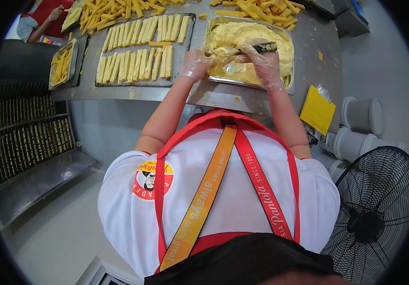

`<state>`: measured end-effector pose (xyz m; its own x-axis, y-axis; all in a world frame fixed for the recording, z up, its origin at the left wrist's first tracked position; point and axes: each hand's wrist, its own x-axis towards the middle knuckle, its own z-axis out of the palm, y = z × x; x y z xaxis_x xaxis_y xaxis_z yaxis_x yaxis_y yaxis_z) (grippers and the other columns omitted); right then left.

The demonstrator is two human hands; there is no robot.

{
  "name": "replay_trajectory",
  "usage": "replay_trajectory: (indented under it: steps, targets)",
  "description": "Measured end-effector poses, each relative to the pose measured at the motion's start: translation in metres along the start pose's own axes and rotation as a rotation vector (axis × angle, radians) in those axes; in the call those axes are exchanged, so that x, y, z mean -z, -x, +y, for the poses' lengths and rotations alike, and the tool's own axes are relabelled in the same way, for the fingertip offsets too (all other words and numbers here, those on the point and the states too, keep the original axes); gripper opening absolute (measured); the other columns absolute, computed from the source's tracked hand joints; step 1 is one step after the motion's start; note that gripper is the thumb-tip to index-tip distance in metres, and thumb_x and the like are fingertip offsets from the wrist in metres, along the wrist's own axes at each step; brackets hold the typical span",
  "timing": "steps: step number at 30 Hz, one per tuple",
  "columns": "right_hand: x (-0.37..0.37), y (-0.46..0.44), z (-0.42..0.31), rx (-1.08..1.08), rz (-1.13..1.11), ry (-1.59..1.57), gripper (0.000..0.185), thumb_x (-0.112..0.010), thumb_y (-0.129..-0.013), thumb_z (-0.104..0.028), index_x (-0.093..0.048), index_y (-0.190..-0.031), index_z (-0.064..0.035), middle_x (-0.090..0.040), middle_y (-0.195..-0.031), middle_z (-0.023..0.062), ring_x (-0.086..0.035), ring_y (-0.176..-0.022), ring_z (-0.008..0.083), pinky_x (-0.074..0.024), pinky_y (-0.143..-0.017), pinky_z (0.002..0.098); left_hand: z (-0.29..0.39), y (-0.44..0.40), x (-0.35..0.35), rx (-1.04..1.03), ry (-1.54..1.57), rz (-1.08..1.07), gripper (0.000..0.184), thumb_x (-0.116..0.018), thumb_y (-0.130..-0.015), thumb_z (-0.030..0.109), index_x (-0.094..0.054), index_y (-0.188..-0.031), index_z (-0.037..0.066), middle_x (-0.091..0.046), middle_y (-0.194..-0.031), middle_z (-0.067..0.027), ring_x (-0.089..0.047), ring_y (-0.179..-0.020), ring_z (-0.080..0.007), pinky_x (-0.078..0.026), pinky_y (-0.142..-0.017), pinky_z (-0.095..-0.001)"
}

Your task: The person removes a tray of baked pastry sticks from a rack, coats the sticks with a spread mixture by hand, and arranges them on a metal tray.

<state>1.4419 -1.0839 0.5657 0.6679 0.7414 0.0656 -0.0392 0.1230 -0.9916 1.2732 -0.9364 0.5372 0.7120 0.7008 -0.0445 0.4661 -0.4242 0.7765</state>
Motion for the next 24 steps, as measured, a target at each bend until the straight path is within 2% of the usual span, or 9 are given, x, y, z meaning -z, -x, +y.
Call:
replay_trajectory:
  steps: [1, 3, 5, 9, 11, 12, 17, 20, 24]
  targets:
    - [-0.001, -0.001, 0.001, 0.010, -0.020, -0.070, 0.023, -0.074, -0.085, -0.020, -0.068, -0.091, 0.0014, -0.069, -0.079, 0.0060, -0.067, -0.070, 0.0139, -0.0538, -0.062, 0.0295, 0.002, 0.004, 0.000, 0.018, 0.032, 0.009, 0.029, -0.071, -0.069, 0.027, -0.073, -0.092, 0.009, -0.070, -0.083, -0.0163, -0.068, -0.076, -0.0332, -0.053, -0.072, -0.0398]
    - [0.014, -0.017, 0.009, -0.053, 0.026, 0.214, 0.024, -0.073, -0.086, -0.020, -0.068, -0.091, 0.0024, -0.069, -0.076, 0.0061, -0.067, -0.068, 0.0142, -0.0539, -0.061, 0.0288, 0.008, 0.010, 0.001, 0.046, 0.095, 0.034, 0.024, -0.071, -0.071, 0.023, -0.072, -0.090, 0.009, -0.070, -0.083, -0.0157, -0.067, -0.077, -0.0336, -0.053, -0.071, -0.0404]
    - [0.024, -0.023, 0.002, -0.096, 0.062, 0.409, 0.025, -0.074, -0.085, -0.019, -0.068, -0.091, 0.0045, -0.068, -0.074, 0.0059, -0.067, -0.067, 0.0144, -0.0539, -0.060, 0.0280, 0.006, 0.015, -0.001, -0.275, 0.004, 0.099, 0.021, -0.070, -0.073, 0.019, -0.070, -0.091, 0.010, -0.069, -0.082, -0.0140, -0.066, -0.077, -0.0337, -0.052, -0.069, -0.0417]
    - [0.015, -0.023, -0.014, -0.086, -0.027, 0.165, 0.025, -0.074, -0.084, -0.018, -0.066, -0.090, 0.0050, -0.066, -0.074, 0.0070, -0.066, -0.065, 0.0149, -0.0535, -0.058, 0.0287, -0.007, 0.014, -0.002, -0.739, -0.299, 0.161, 0.021, -0.067, -0.074, 0.012, -0.063, -0.095, 0.011, -0.063, -0.080, -0.0108, -0.063, -0.076, -0.0326, -0.051, -0.066, -0.0429]
    - [0.012, -0.024, -0.023, -0.107, -0.121, -0.051, 0.025, -0.074, -0.084, -0.017, -0.066, -0.090, 0.0053, -0.066, -0.076, 0.0077, -0.066, -0.065, 0.0153, -0.0536, -0.058, 0.0289, -0.018, 0.012, -0.004, -0.815, -0.444, 0.146, 0.024, -0.066, -0.074, 0.012, -0.061, -0.097, 0.012, -0.061, -0.079, -0.0094, -0.063, -0.074, -0.0309, -0.051, -0.065, -0.0422]
    - [0.017, -0.030, -0.014, -0.123, -0.089, 0.083, 0.025, -0.073, -0.084, -0.019, -0.066, -0.091, 0.0043, -0.067, -0.077, 0.0086, -0.066, -0.066, 0.0161, -0.0536, -0.060, 0.0293, -0.021, 0.012, -0.004, -0.853, -0.516, 0.138, 0.025, -0.065, -0.074, 0.012, -0.060, -0.098, 0.012, -0.060, -0.079, -0.0087, -0.063, -0.074, -0.0300, -0.051, -0.065, -0.0419]
    - [0.022, -0.042, -0.016, -0.175, -0.058, 0.561, 0.026, -0.073, -0.082, -0.019, -0.067, -0.095, 0.0023, -0.069, -0.082, 0.0098, -0.067, -0.068, 0.0173, -0.0540, -0.063, 0.0303, -0.016, 0.016, -0.002, -0.866, -0.499, 0.222, 0.023, -0.063, -0.074, 0.013, -0.060, -0.096, 0.011, -0.061, -0.078, -0.0081, -0.062, -0.072, -0.0287, -0.051, -0.063, -0.0417]
    - [0.004, -0.024, -0.033, -0.150, -0.151, 0.091, 0.026, -0.074, -0.083, -0.017, -0.066, -0.091, 0.0056, -0.066, -0.080, 0.0078, -0.066, -0.065, 0.0156, -0.0532, -0.058, 0.0296, -0.012, 0.025, -0.006, -0.760, -0.605, 0.215, 0.021, -0.064, -0.073, 0.015, -0.060, -0.093, 0.012, -0.060, -0.077, -0.0081, -0.061, -0.073, -0.0290, -0.049, -0.063, -0.0425]
    - [0.018, -0.032, -0.015, -0.193, -0.172, 0.236, 0.031, -0.075, -0.081, -0.022, -0.065, -0.094, 0.0046, -0.067, -0.082, 0.0096, -0.065, -0.066, 0.0158, -0.0526, -0.060, 0.0299, -0.011, 0.041, -0.008, -0.671, -0.447, 0.298, 0.014, -0.065, -0.074, 0.015, -0.059, -0.087, 0.012, -0.057, -0.075, -0.0081, -0.059, -0.072, -0.0302, -0.047, -0.061, -0.0437]
